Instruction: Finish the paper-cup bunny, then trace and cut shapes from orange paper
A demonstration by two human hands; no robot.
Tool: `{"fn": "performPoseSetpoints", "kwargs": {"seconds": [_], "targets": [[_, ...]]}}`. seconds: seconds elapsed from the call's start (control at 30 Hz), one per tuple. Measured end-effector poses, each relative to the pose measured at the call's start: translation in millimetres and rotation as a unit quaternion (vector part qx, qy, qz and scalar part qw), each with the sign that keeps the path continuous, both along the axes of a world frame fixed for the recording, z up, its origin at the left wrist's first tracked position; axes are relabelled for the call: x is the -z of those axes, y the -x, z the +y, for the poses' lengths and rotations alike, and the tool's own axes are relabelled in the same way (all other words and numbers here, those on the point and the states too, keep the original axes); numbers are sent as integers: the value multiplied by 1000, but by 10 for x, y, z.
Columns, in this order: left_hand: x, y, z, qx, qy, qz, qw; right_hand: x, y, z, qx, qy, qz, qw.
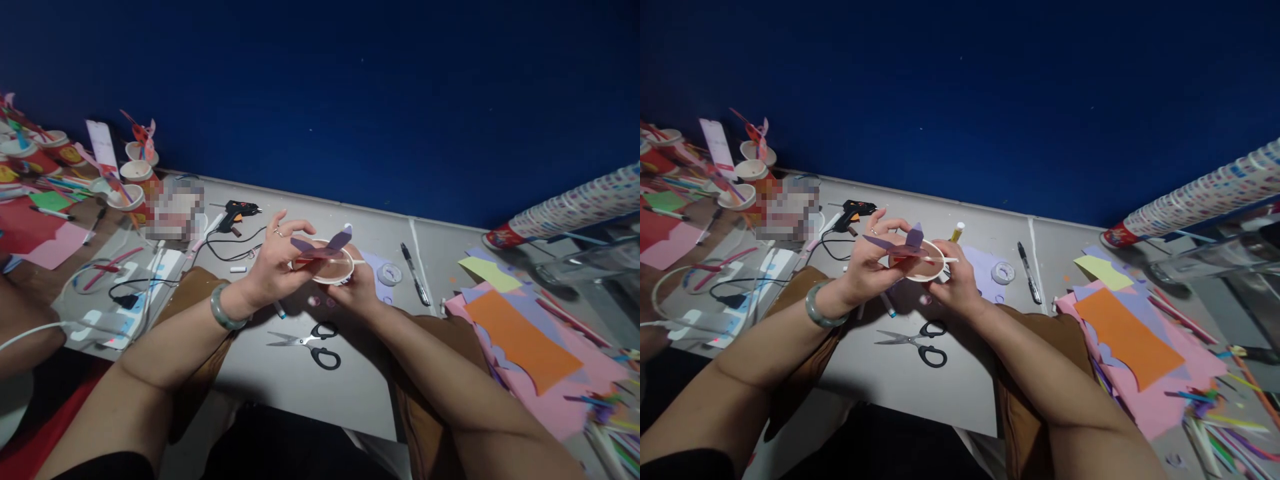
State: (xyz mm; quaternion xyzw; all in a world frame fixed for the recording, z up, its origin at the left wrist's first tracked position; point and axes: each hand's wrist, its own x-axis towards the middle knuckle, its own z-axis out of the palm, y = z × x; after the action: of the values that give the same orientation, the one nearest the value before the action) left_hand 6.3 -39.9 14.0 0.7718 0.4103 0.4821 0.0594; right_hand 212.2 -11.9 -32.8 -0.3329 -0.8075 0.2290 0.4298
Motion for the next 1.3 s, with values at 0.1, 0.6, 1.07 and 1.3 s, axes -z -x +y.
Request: {"fn": "performPoseSetpoints", "kwargs": {"seconds": [0.1,0.6,1.07,1.3], "targets": [[-11,21,-6,-7,-3,23,1000,-8,-6,-14,14,-3,1,1000],[-32,21,-36,2,-32,8,999,-24,0,-38,26,-30,13,999],[-5,23,-2,34,-62,-27,997,2,0,14,11,-103,31,994],[29,17,28,56,-71,-37,995,16,1,25,8,-121,40,992]]}}
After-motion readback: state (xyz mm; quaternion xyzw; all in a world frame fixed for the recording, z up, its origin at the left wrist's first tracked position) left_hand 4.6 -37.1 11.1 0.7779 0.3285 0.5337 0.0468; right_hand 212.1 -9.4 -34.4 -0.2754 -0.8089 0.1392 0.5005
